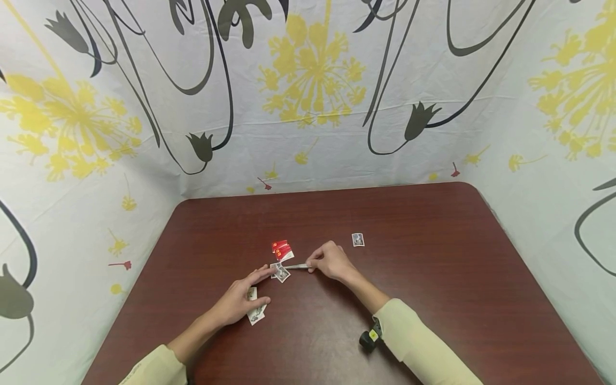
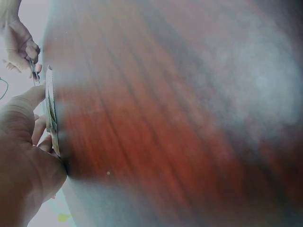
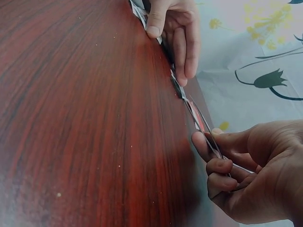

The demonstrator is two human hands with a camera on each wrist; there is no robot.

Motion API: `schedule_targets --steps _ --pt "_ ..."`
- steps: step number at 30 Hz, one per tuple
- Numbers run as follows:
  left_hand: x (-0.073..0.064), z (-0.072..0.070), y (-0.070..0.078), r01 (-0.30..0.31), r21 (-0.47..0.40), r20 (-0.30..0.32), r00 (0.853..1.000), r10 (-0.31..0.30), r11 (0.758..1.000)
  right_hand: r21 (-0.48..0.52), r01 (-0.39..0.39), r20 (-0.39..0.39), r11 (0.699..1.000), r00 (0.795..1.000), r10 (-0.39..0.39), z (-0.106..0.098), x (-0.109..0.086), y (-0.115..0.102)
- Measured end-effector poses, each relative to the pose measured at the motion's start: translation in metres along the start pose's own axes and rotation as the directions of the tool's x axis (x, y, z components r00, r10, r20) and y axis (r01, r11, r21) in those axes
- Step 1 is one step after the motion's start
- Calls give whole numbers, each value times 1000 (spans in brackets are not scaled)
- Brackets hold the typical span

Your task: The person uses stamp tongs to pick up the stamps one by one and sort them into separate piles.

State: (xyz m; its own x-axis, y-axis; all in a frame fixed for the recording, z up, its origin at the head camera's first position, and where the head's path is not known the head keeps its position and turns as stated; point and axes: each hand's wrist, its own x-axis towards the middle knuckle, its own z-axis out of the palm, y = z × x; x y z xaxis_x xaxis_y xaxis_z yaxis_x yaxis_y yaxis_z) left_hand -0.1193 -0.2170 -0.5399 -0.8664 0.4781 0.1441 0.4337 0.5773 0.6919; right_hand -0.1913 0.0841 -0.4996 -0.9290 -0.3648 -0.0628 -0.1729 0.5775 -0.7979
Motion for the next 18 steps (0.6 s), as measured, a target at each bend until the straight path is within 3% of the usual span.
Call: schedule_targets --steps 18 --pt "-1 0 0 17 -34 5 1000 -17 999 39 13 -22 999 1000 -12 6 4 3"
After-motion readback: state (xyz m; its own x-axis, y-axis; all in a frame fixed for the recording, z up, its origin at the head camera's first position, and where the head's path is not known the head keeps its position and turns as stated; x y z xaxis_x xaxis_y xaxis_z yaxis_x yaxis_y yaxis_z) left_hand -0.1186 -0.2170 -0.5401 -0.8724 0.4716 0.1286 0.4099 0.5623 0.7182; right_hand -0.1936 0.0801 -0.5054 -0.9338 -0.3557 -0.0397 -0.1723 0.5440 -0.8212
